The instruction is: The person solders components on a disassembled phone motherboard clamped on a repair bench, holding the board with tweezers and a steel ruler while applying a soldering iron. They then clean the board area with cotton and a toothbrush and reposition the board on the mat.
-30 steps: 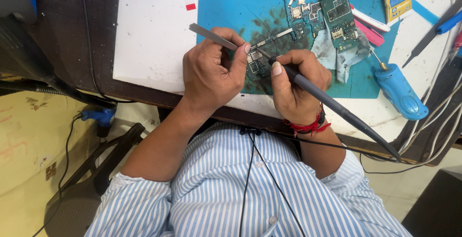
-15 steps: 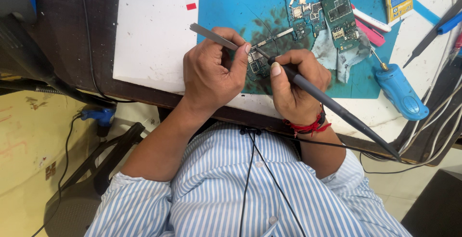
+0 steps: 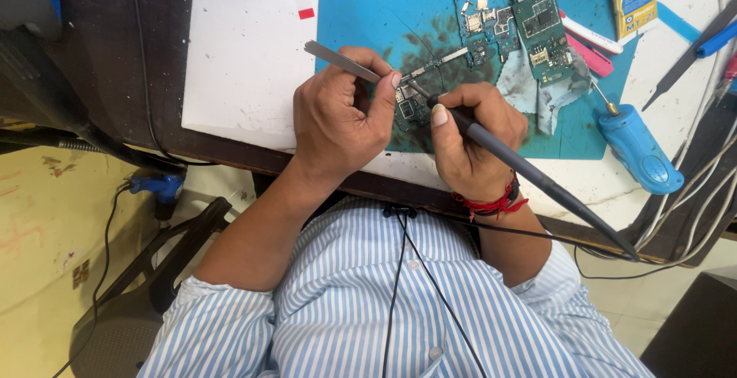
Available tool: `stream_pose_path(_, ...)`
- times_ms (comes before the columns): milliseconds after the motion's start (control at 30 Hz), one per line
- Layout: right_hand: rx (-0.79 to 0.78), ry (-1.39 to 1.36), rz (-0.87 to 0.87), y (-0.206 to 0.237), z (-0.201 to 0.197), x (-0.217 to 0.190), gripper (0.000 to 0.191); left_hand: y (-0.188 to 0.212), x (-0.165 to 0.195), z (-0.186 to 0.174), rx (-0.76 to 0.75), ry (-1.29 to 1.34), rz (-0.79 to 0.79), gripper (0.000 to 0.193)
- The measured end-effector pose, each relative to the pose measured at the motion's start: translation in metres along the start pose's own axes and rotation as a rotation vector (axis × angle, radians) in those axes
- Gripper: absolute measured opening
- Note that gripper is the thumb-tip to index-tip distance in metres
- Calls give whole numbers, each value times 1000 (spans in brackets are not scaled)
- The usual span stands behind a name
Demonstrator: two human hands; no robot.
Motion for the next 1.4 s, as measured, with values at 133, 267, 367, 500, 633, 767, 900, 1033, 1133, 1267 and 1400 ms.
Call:
stream_pose_path(133,3,4,1,0,0,1,10,1,1,0,1,3,-10,11)
stream_pose_path(267,4,-4,-3,0,0,1,10,0,0,0,-3,-2,-1,12)
stream_pose_path(367,2,18,-11,1,0,1,10,0,0,0,0,-3,-4,12)
stream_pose_path(500,8,1,-10,0,1,2,10,0,0,0,1,-7,1,12)
stream_pose_path(633,3,2,-5,1,1,1,11,0,-1,0,1,4,10,13)
stream_pose_path(767,1,13,-9,0,1,1,11,0,-1,0,-1,1,3,12)
stream_pose_path(900,-9,-3,1,0,1,0,11,1,0,0,3,3,5,12)
stream_pose_path(1033,-14,2,-5,0,1,0,11,1,0,0,3,-2,-8,12)
stream_pose_path(1133,-12,-11,-2,0,1,0,10,1,-1,0,3,-10,-2,12)
stream_pose_path(1267,-11,15,-23,-1,1,0,11,1,-1,0,0,2,5,11)
stream_pose_path(1400,-15,-8,-14,-1,2,0,10,1,-1,0,-1,-3,0,11)
Point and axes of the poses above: each hand's wrist, its own y-axis away from the middle knuckle, its own z-axis out of the palm, x = y × z, the point moved 1 cm from there along -y, towards the middle knuckle, and after that the axes turned 10 degrees about z, right-handed, at the moved point
